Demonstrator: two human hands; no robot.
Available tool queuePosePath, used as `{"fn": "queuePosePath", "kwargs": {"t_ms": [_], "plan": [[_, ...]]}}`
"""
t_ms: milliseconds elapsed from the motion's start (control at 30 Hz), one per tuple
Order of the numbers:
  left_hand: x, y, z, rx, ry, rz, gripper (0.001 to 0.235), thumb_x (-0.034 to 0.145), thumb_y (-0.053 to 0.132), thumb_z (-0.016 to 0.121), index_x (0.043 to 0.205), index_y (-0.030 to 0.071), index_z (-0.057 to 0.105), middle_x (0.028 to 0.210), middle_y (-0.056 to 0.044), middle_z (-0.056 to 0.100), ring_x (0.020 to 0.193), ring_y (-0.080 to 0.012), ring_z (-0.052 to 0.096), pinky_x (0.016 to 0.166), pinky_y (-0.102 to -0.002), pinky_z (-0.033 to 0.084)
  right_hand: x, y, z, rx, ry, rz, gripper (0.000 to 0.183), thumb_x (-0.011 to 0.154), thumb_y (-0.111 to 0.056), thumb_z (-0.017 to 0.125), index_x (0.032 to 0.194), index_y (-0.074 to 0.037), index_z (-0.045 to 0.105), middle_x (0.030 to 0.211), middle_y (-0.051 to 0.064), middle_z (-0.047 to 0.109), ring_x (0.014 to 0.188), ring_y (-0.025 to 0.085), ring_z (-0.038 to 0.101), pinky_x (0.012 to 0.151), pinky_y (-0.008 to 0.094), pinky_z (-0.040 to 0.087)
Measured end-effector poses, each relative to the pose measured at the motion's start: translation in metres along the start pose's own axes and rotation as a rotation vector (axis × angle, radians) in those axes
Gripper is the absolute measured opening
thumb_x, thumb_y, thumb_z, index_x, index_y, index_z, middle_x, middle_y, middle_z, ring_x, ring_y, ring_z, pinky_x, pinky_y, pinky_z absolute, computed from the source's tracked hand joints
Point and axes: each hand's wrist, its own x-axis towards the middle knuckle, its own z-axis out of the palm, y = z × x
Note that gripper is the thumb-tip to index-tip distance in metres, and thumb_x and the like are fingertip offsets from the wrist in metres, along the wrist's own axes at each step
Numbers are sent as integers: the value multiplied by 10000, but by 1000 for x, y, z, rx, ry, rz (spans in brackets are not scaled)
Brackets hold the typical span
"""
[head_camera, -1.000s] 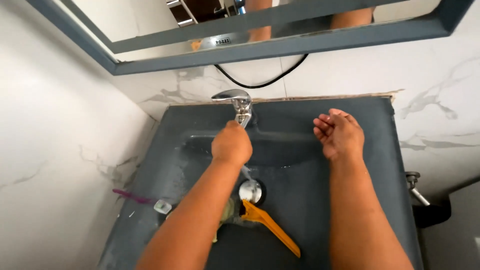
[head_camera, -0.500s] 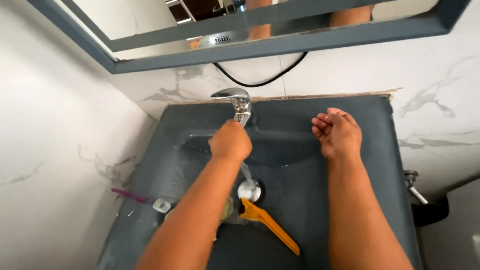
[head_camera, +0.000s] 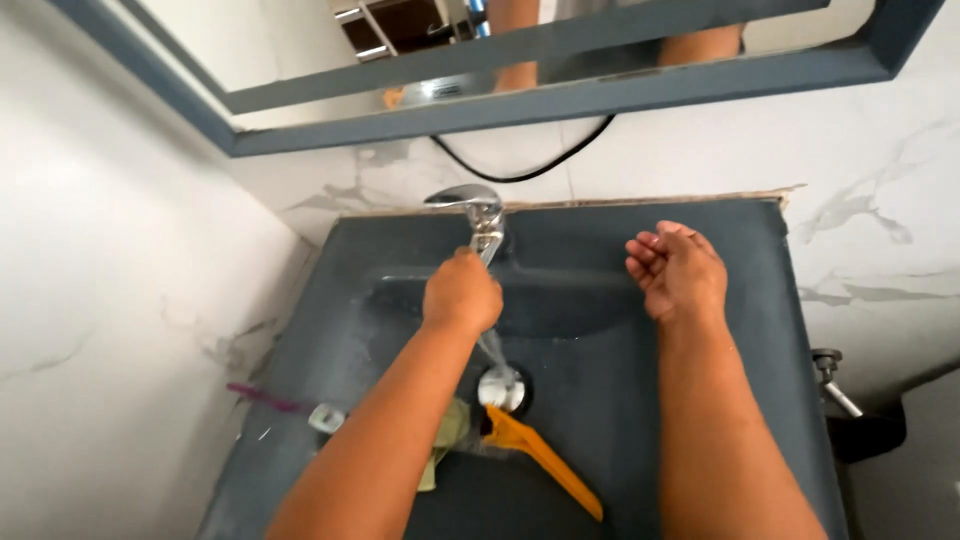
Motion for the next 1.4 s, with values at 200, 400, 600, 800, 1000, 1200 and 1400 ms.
{"fn": "queuePosePath", "kwargs": {"t_ms": [200,400,600,800,1000,1200,1400], "plan": [[-1,-18,-27,24,-150,148,491,900,296,690,1210,-41,512,1087,-304,678,1038,-456,665,894,-509,538,-8,-3,6,-21,28,-8,160,972,-62,540,1125,-47,586,953,109,657,831,213,678,739,365,580],[1,5,-5,19,-37,15,417,935,316,637,1151,-35,567,1055,-275,714,1020,-445,705,903,-510,564,5,0,4,-20,7,1,158,974,-81,547,1127,-54,578,952,99,650,831,214,674,733,368,567],[28,-43,0,15,-75,278,574,899,311,693,1235,-109,494,1105,-335,672,1056,-485,665,882,-523,537,-8,-5,11,-30,34,-11,139,993,-118,576,1118,-59,571,957,98,662,831,208,684,747,364,592],[12,-6,-25,23,-119,240,559,849,255,689,1249,-90,508,1080,-320,688,1029,-466,678,900,-504,549,14,-1,8,-9,18,13,135,960,-68,545,1090,-83,576,922,88,664,804,208,677,714,360,562],[10,-9,-6,55,-80,100,483,851,211,679,1208,-84,542,1051,-310,705,1014,-456,695,900,-499,565,1,2,4,-30,9,-3,127,993,-108,569,1108,-54,577,944,95,666,820,204,680,736,358,584],[-3,-21,-46,33,-229,359,759,815,217,709,1416,-119,390,1090,-321,679,996,-464,672,859,-504,547,7,3,4,2,14,29,149,970,-79,548,1115,-64,584,950,100,665,817,210,682,726,367,572],[-3,5,1,199,13,129,491,895,126,611,1307,-117,501,1051,-287,721,982,-415,727,932,-503,555,-3,-2,14,-51,34,6,111,990,-101,583,1094,-61,590,941,92,666,820,200,680,730,349,576]]}}
